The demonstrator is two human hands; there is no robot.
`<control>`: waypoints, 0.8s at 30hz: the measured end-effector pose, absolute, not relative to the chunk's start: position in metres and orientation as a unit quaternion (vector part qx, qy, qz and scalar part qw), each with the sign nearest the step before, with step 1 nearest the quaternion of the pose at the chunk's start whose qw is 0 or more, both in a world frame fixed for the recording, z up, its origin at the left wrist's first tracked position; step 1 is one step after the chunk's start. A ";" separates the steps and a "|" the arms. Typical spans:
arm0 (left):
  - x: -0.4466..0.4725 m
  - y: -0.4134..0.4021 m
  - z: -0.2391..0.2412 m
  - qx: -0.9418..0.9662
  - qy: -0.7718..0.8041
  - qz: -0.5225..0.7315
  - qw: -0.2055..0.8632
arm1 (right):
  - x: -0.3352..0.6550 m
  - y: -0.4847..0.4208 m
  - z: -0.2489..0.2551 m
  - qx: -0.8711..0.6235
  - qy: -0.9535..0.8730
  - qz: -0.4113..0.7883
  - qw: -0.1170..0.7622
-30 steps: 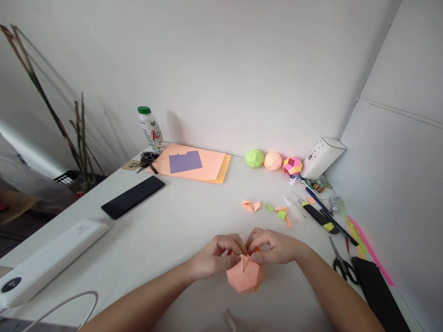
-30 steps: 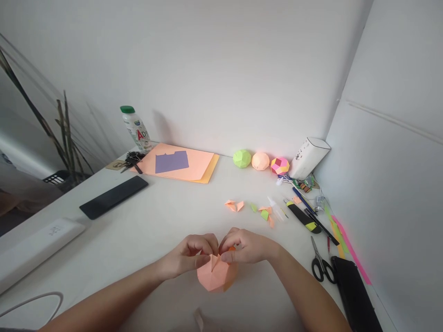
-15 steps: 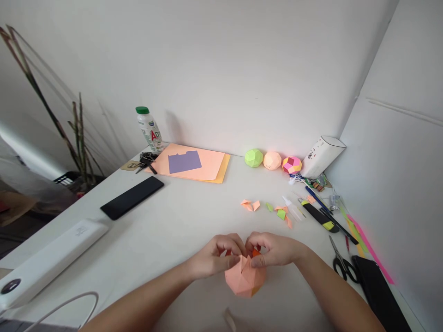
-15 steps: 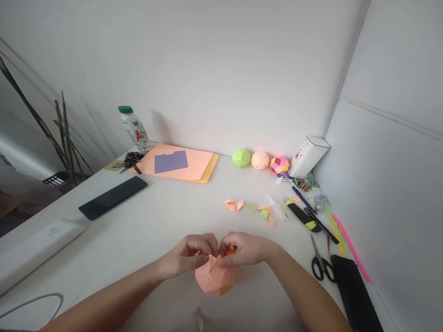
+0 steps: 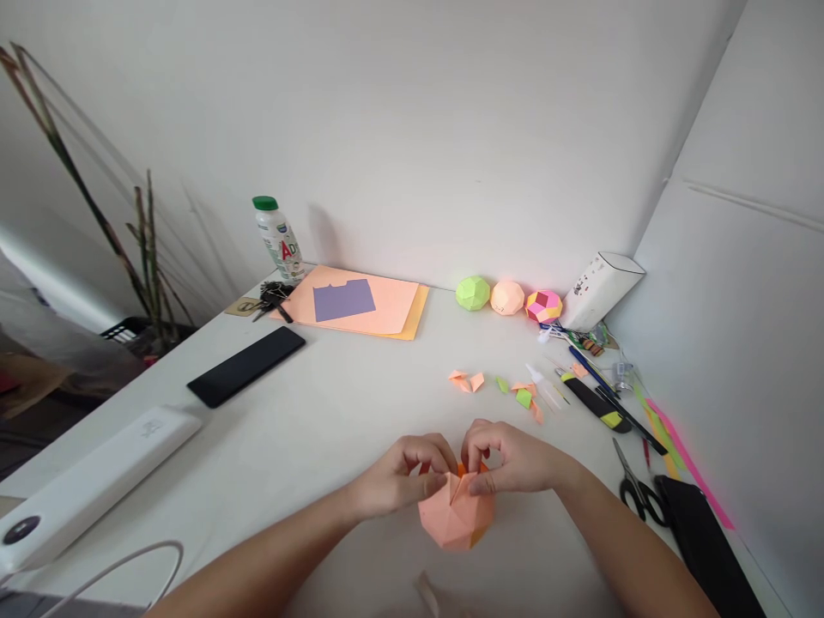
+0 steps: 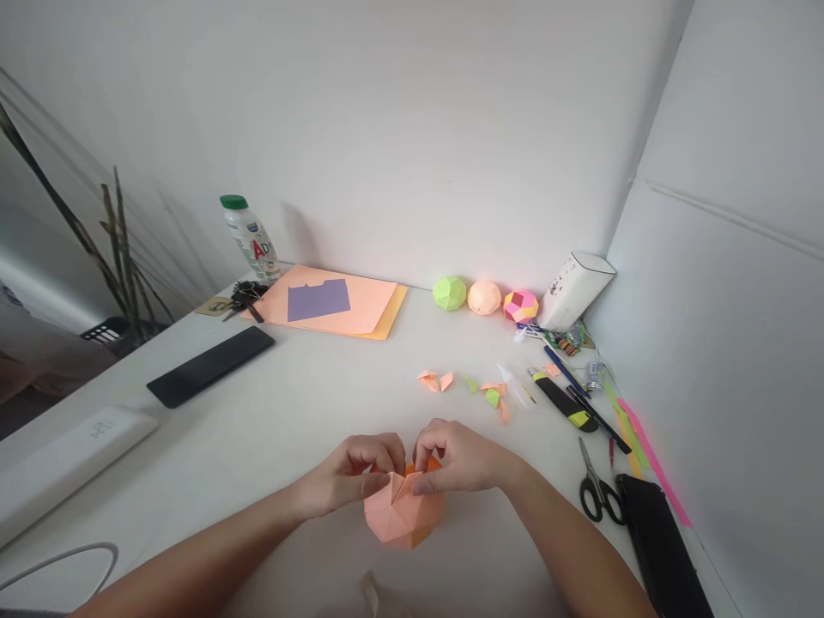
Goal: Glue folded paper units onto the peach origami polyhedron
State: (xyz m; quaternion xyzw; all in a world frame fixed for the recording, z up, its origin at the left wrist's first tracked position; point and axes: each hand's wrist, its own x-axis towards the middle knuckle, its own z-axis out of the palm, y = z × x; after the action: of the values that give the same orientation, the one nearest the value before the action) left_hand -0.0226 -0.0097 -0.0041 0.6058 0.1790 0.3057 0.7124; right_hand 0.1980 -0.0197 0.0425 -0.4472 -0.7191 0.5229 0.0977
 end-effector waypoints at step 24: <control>-0.022 -0.011 -0.005 0.594 0.180 0.305 0.722 | 0.198 -0.021 0.042 -0.442 -0.717 0.527 0.114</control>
State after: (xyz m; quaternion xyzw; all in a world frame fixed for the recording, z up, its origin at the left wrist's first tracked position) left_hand -0.0221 -0.0107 -0.0047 0.5940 0.1802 0.3046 0.7224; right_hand 0.1976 -0.0207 0.0422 -0.4422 -0.7170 0.5266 0.1143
